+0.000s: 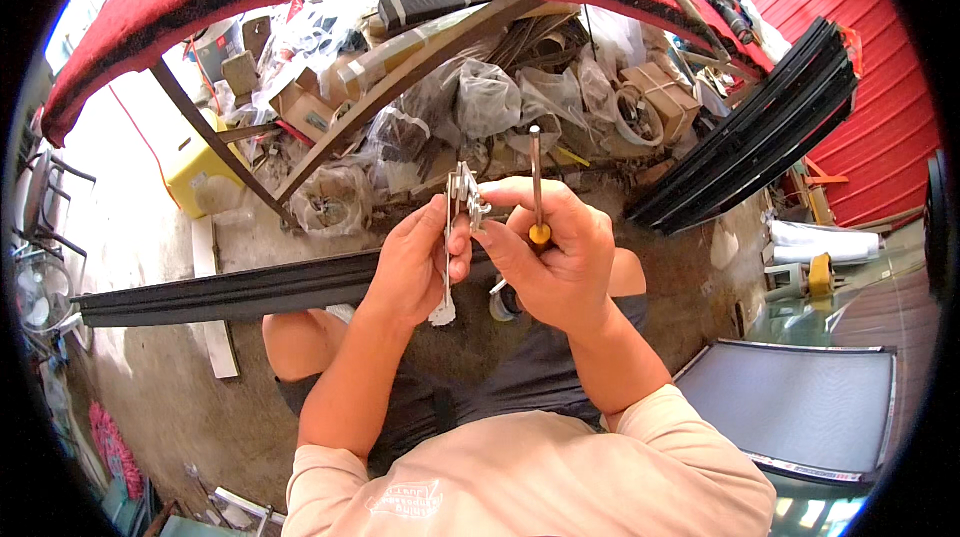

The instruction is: The person manipulates a silver metal hinge mechanism by hand, turning it over several times and using a yellow-handled screwdriver to adjust components while holding the hinge over a long black metal rail.

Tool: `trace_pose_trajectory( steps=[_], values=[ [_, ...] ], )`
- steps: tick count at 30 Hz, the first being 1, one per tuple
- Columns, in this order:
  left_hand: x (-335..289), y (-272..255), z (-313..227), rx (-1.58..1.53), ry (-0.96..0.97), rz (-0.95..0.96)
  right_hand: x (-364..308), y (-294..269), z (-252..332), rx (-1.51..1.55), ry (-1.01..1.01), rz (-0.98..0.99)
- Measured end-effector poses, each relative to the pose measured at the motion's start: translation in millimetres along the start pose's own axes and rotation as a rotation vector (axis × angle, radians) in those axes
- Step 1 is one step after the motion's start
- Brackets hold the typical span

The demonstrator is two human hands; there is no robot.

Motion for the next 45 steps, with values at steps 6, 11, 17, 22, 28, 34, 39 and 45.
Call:
trace_pose_trajectory(
  steps=[6, 11, 17, 22, 28, 34, 39, 45],
  values=[
    [1.0, -0.8, 0.8, -0.018, -0.002, 0.040, -0.1, -1.9, -0.1, 0.043, 0.015, -0.006],
    [1.3, -2.0, 1.4, -0.037, -0.009, 0.029, -1.5, -1.7, -3.3, 0.037, 0.025, -0.032],
    [1.7, 1.2, 0.3, -0.037, 0.004, 0.036, -4.9, 0.9, -9.0, 0.001, 0.067, -0.120],
    [0.5, -0.2, 0.3, -0.037, -0.011, 0.000, -2.7, 0.0, -4.5, 0.056, 0.064, -0.065],
    [2.8, -1.2, 0.9, -0.118, -0.012, -0.004, -12.2, 9.3, -15.7, 0.237, 0.203, -0.183],
    [5.1, -5.4, 3.0, -0.154, 0.011, 0.004, -12.7, 15.2, -12.8, 0.464, 0.357, -0.189],
    [2.7, -0.9, 0.4, -0.153, 0.002, -0.018, -12.3, 11.8, -14.8, 0.629, 0.449, -0.168],
    [2.4, 0.0, 1.5, -0.131, 0.025, -0.022, -13.2, 13.5, -15.5, 0.673, 0.458, -0.197]
  ],
)
Point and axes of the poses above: each hand's wrist, its own x-axis towards the middle knuckle, its own y-axis out of the palm, z = x × y, the point moved 3 cm from there along x, towards the middle knuckle, and after that the axes turned 3 degrees about -y, right-handed, at the moved point
